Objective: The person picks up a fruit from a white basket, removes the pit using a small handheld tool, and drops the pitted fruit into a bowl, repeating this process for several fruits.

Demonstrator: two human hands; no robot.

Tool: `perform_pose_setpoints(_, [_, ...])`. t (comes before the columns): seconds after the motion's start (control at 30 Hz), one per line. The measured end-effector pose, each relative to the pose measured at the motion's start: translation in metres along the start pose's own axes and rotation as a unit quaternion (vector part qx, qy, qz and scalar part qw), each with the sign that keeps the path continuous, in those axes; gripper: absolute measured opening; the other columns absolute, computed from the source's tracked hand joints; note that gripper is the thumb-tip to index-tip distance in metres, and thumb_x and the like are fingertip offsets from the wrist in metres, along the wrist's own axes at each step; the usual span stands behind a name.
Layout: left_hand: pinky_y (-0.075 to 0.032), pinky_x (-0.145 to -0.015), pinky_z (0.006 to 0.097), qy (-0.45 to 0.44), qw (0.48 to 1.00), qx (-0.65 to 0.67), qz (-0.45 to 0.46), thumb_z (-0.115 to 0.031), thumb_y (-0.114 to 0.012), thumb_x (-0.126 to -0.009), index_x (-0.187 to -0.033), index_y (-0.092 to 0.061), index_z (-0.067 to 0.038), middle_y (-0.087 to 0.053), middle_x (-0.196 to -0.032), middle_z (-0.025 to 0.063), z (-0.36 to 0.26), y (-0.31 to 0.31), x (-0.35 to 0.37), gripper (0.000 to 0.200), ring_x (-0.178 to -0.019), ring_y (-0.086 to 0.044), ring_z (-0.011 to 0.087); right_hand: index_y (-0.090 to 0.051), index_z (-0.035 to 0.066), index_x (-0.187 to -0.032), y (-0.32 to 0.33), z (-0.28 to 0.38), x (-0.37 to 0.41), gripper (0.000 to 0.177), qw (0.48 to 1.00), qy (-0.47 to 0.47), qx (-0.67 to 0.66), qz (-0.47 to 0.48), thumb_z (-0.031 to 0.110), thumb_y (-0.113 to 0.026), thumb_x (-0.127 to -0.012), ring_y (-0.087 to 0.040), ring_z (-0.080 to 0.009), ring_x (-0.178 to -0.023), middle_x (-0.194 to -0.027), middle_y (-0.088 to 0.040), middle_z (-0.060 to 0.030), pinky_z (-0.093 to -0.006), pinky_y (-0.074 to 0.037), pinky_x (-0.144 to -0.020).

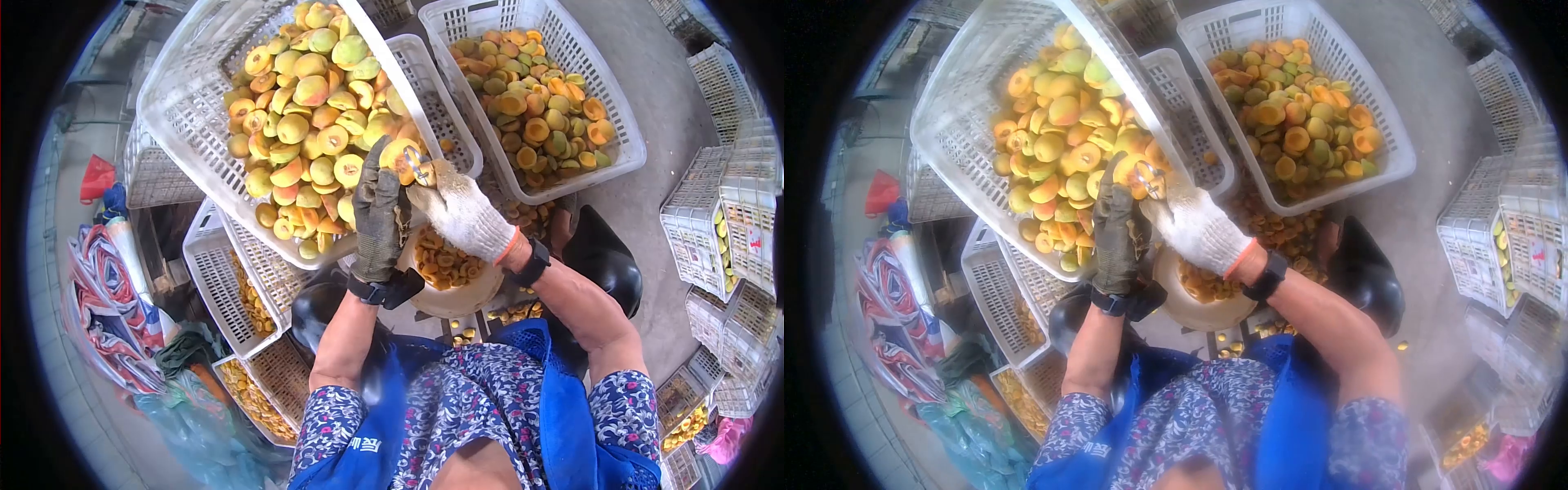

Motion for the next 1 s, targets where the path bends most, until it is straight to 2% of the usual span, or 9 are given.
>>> perform_pose_setpoints(0.13, [-0.048, -0.079, 0.0212, -0.068, 0.998, 0.017, 0.008, -0.028, -0.055, -0.098, -0.140, -0.041, -0.002, -0.057, -0.121, 0.0057, 0.017, 0.000, -0.011, 0.052, -0.103, -0.056, 0.0098, -0.062, 0.002, -0.106, -0.002, 0.003, -0.007, 0.023, 0.999, -0.018, -0.034, 0.035, 0.016, -0.057, -0.089, -0.058, -0.0381, -0.095, -0.104, -0.058, -0.0203, -0.0441, -0.048, -0.081])
perform_pose_setpoints(0.3, [-0.048, -0.094, 0.0323, -0.049, 0.997, 0.005, 0.059, -0.030, -0.055, -0.097, -0.137, -0.043, 0.000, -0.054, -0.128, 0.0092, 0.006, 0.011, -0.007, 0.052, -0.115, -0.054, 0.0188, -0.059, 0.001, -0.107, 0.018, 0.000, -0.021, 0.027, 0.867, -0.289, -0.359, 0.190, 0.023, -0.052, -0.094, -0.055, -0.0396, -0.100, -0.109, -0.058, -0.0214, -0.0435, -0.045, -0.087])
perform_pose_setpoints(0.37, [-0.051, -0.092, 0.0353, 0.040, 0.973, 0.207, 0.093, -0.039, -0.052, -0.098, -0.130, -0.049, 0.000, -0.058, -0.124, 0.0124, -0.004, 0.008, -0.007, 0.050, -0.112, -0.058, 0.0229, -0.059, -0.001, -0.107, -0.002, 0.001, -0.010, 0.032, 0.887, -0.247, -0.360, 0.151, 0.027, -0.053, -0.093, -0.056, -0.0408, -0.099, -0.107, -0.060, -0.0236, -0.0433, -0.046, -0.086])
perform_pose_setpoints(0.57, [-0.055, -0.082, 0.0383, 0.047, 0.990, 0.134, 0.016, -0.048, -0.043, -0.099, -0.103, -0.060, -0.002, -0.065, -0.092, 0.0125, -0.002, 0.005, -0.006, 0.050, -0.086, -0.066, 0.0236, -0.059, -0.003, -0.109, -0.014, 0.008, -0.003, 0.038, 0.906, -0.180, -0.351, 0.155, 0.030, -0.054, -0.092, -0.059, -0.0402, -0.098, -0.106, -0.062, -0.0255, -0.0423, -0.046, -0.086])
perform_pose_setpoints(0.8, [-0.052, -0.072, 0.0353, 0.016, 0.972, 0.177, 0.151, -0.046, -0.043, -0.100, -0.085, -0.059, -0.005, -0.063, -0.086, 0.0117, 0.008, 0.015, -0.006, 0.046, -0.075, -0.061, 0.0212, -0.063, 0.000, -0.107, -0.002, 0.022, -0.001, 0.032, 0.678, -0.311, -0.600, 0.288, 0.029, -0.056, -0.093, -0.061, -0.0139, -0.082, -0.094, -0.067, -0.0073, -0.0290, -0.050, -0.071])
perform_pose_setpoints(0.87, [-0.053, -0.074, 0.0366, 0.015, 0.984, 0.173, 0.034, -0.047, -0.041, -0.100, -0.085, -0.058, -0.005, -0.063, -0.088, 0.0132, 0.008, 0.026, -0.005, 0.048, -0.077, -0.062, 0.0224, -0.064, 0.001, -0.108, -0.023, 0.025, 0.018, 0.034, 0.462, -0.373, -0.769, 0.238, 0.031, -0.056, -0.093, -0.060, -0.0140, -0.078, -0.089, -0.066, -0.0049, -0.0281, -0.051, -0.070])
perform_pose_setpoints(0.9, [-0.054, -0.079, 0.0384, 0.021, 0.996, 0.068, -0.054, -0.048, -0.040, -0.100, -0.090, -0.058, -0.005, -0.064, -0.090, 0.0135, 0.001, 0.042, -0.003, 0.047, -0.083, -0.064, 0.0234, -0.064, 0.002, -0.111, 0.009, 0.019, 0.001, 0.038, 0.563, -0.336, -0.566, 0.501, 0.034, -0.054, -0.093, -0.064, -0.0142, -0.078, -0.087, -0.068, -0.0105, -0.0271, -0.051, -0.069])
perform_pose_setpoints(0.93, [-0.052, -0.086, 0.0323, -0.074, 0.976, 0.150, 0.137, -0.009, -0.070, -0.082, -0.125, -0.046, 0.000, -0.063, -0.107, 0.0092, 0.022, 0.079, -0.017, 0.050, -0.095, -0.061, 0.0200, -0.065, 0.001, -0.102, -0.021, 0.017, 0.031, 0.022, 0.772, -0.027, -0.404, 0.490, 0.012, -0.050, -0.091, -0.067, -0.0299, -0.085, -0.095, -0.069, -0.0148, -0.0376, -0.054, -0.076])
perform_pose_setpoints(1.0, [-0.047, -0.095, 0.0351, -0.071, 0.991, 0.114, -0.007, -0.015, -0.065, -0.087, -0.132, -0.042, 0.001, -0.061, -0.114, 0.0087, 0.041, 0.124, -0.038, 0.053, -0.102, -0.059, 0.0227, -0.068, 0.002, -0.092, 0.012, 0.029, 0.028, 0.022, 0.828, -0.103, -0.258, 0.487, 0.017, -0.053, -0.087, -0.067, -0.0353, -0.083, -0.088, -0.069, -0.0182, -0.0418, -0.053, -0.074])
Point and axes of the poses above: each hand's wrist, its own x-axis away from the middle knuckle, its own y-axis out of the back of the hand, z = x × y, the point moved 1 cm from there along -x, towards the middle knuckle
